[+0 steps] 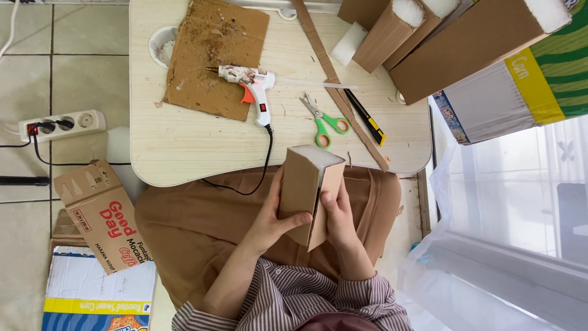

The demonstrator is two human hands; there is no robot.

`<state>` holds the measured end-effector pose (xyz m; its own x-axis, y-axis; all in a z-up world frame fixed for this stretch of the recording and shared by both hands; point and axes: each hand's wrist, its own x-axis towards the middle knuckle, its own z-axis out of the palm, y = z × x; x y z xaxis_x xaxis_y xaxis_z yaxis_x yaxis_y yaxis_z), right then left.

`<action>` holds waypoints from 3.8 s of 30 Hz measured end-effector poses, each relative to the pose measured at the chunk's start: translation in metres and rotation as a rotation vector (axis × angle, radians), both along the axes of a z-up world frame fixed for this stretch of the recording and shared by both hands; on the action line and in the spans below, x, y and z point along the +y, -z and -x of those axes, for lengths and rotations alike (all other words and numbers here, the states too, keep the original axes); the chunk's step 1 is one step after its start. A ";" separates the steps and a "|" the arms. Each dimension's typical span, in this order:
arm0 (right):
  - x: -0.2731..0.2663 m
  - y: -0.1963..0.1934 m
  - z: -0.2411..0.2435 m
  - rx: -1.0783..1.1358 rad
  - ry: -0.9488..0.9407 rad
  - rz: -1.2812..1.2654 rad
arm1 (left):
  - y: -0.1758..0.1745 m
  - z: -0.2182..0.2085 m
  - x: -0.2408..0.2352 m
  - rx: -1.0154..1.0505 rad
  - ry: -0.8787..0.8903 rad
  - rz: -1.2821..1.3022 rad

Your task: Assembling a cardboard box with foam inserts using a hot glue gun and scissors.

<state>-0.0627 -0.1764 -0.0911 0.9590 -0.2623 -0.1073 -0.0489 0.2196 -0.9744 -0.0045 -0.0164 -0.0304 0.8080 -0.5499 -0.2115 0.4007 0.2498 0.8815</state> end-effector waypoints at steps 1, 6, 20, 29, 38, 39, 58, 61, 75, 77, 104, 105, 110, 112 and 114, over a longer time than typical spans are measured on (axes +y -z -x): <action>-0.001 0.002 0.001 0.003 0.000 0.000 | -0.005 0.000 -0.002 0.003 0.000 0.000; -0.004 0.007 -0.004 -0.012 -0.005 0.111 | -0.012 -0.004 -0.006 0.078 -0.016 -0.111; 0.000 -0.026 -0.022 -0.064 -0.115 0.299 | -0.015 -0.004 -0.004 -0.085 -0.108 -0.240; -0.026 -0.005 -0.032 0.043 -0.188 0.132 | -0.028 -0.007 0.000 -0.227 -0.150 -0.432; -0.026 -0.036 -0.027 -0.095 -0.273 0.170 | 0.017 -0.012 0.008 -0.486 -0.177 -0.487; -0.026 -0.044 -0.027 -0.115 -0.292 0.198 | 0.025 -0.013 0.010 -0.541 -0.166 -0.498; -0.015 -0.094 -0.044 -0.153 -0.079 0.199 | 0.013 -0.032 -0.006 0.275 -0.505 0.053; -0.014 -0.083 -0.031 -0.199 0.095 0.278 | 0.016 -0.040 -0.006 0.426 -0.576 0.217; 0.019 -0.072 -0.073 -0.882 0.346 1.013 | -0.017 -0.039 -0.018 0.641 -0.756 0.272; 0.018 -0.080 -0.077 -0.931 0.326 1.029 | -0.013 -0.038 -0.017 0.634 -0.781 0.241; 0.027 -0.045 -0.093 -0.244 -0.584 0.035 | 0.013 -0.022 0.052 -0.006 -0.851 -0.093; 0.031 -0.042 -0.095 -0.221 -0.598 -0.001 | 0.016 -0.024 0.060 0.012 -0.856 -0.052; 0.044 -0.038 -0.115 -0.145 -0.581 0.151 | 0.015 -0.035 0.090 0.056 -0.905 -0.067; 0.050 -0.038 -0.131 -0.134 -0.539 0.179 | 0.016 -0.038 0.096 0.067 -0.925 -0.078; 0.052 -0.027 -0.155 -0.141 -0.014 0.633 | 0.018 -0.040 0.100 -0.083 -1.001 -0.155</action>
